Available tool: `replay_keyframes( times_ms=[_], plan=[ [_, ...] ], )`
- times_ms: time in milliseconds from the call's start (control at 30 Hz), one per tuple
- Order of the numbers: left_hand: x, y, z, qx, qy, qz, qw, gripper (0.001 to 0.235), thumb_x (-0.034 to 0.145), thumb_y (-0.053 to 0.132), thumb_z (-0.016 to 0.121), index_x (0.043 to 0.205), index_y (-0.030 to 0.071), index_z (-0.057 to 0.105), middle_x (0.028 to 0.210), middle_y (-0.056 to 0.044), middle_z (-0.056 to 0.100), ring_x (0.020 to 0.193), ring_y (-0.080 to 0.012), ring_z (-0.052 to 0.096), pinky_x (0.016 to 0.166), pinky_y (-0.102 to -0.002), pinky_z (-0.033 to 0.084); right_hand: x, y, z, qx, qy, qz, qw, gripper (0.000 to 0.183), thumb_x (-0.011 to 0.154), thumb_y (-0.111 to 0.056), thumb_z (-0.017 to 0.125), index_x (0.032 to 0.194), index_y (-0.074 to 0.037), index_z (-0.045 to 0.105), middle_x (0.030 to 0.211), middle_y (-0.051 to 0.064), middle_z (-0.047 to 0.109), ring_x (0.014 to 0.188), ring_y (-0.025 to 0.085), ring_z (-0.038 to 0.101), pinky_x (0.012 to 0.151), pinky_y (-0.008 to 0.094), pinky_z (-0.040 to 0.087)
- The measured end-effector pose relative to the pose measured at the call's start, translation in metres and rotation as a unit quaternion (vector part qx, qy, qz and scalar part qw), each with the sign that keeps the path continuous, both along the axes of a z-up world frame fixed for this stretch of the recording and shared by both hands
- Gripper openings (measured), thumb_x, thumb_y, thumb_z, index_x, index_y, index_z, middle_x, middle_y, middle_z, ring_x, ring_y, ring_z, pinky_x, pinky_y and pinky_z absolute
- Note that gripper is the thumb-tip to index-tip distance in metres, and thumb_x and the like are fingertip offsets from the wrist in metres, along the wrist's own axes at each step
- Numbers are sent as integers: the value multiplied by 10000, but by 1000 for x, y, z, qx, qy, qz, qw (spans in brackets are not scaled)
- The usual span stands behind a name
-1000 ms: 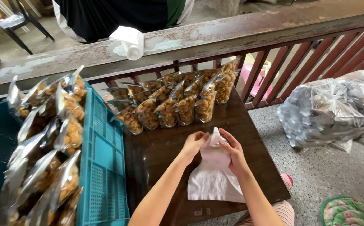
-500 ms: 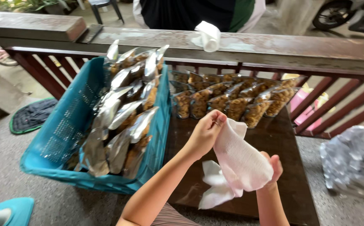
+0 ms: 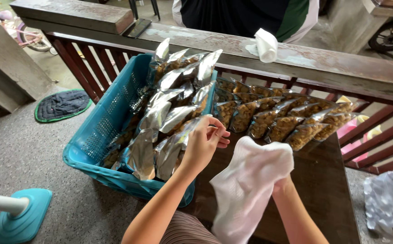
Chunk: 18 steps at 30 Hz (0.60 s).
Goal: The person sits on the floor and wipes the exterior of sealed snack bags with a white cloth. They pick up each bag from a blue basket, wipe it thoroughly, and place it on a wooden table. The process is repeated for multiple bags.
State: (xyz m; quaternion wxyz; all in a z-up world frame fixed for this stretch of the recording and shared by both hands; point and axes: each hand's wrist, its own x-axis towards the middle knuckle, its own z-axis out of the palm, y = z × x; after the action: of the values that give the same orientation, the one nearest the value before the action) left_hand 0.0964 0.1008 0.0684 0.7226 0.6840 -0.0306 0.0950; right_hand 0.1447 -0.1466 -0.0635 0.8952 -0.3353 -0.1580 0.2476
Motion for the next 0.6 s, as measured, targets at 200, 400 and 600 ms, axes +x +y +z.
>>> replay_keyframes(
  times_ms=[200, 400, 600],
  plan=[
    [8, 44, 17, 251, -172, 90, 948, 110, 892, 61, 727, 987, 7, 720, 895, -97, 783, 736, -172, 746, 673, -282, 582, 36, 68, 94, -266, -164, -123, 942, 165, 867, -139, 721, 986, -33, 681, 883, 18, 700, 807, 103, 646, 734, 247, 525],
    [107, 133, 7, 368, -159, 195, 895, 97, 947, 107, 686, 996, 28, 711, 904, -167, 759, 827, -292, 759, 723, -383, 605, 111, 168, 158, -432, -495, -259, 708, 283, 891, -219, 823, 1062, -47, 676, 919, 33, 655, 843, 87, 618, 682, 234, 524],
    [217, 200, -39, 535, -49, 312, 784, 247, 911, 210, 723, 1059, 31, 638, 1026, -193, 714, 915, -368, 725, 727, -422, 607, 174, 236, 153, -561, -540, -227, 585, 185, 953, -274, 756, 1090, -150, 748, 922, 36, 736, 666, 114, 641, 616, 255, 516]
  ],
)
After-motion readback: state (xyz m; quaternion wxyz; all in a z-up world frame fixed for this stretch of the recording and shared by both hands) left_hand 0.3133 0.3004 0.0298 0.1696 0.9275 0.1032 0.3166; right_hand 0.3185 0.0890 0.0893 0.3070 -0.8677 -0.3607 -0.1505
